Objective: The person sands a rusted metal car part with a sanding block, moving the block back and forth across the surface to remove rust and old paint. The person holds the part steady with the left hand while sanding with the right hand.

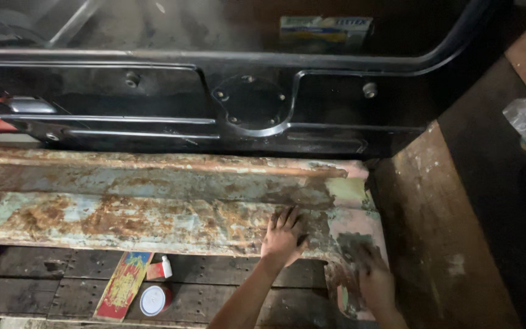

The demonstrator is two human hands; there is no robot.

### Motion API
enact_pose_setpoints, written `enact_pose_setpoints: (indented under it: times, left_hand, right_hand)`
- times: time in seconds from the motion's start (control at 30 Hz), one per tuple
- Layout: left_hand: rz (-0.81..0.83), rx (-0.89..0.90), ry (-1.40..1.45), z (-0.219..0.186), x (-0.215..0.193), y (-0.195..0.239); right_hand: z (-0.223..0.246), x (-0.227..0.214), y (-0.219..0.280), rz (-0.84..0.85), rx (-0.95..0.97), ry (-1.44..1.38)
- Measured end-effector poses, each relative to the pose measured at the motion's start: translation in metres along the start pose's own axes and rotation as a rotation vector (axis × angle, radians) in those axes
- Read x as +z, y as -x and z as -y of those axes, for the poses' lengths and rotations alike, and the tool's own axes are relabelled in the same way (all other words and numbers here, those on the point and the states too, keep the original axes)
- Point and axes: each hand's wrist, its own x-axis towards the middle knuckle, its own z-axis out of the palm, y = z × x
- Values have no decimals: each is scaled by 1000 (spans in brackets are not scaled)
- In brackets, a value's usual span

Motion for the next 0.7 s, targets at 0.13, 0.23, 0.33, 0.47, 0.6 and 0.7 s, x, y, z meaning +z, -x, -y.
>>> enact_pose_setpoints:
  times: [0.13, 0.23, 0.33, 0.47, 0.6, 0.7]
  left_hand:
    - [-37, 23, 1, 2, -1, 1]
    - [-56, 42, 8, 2, -4, -2]
    - [18, 7, 34, -1, -5, 5]
    - [-9, 9, 54, -2, -14, 1]
    - [20, 9, 52, -1, -15, 2]
    - [-65, 26, 63, 0, -10, 3]
  right_hand:
    - [-17, 21, 1, 154, -47, 126]
    - [-34, 30, 0, 200, -201, 173]
    - [-48, 41, 5, 202, -128, 163]
    - [-45, 48, -9, 135, 114, 86]
    - [-32, 52, -21, 347, 96, 270]
    - [-24, 42, -16, 142, 565, -1032]
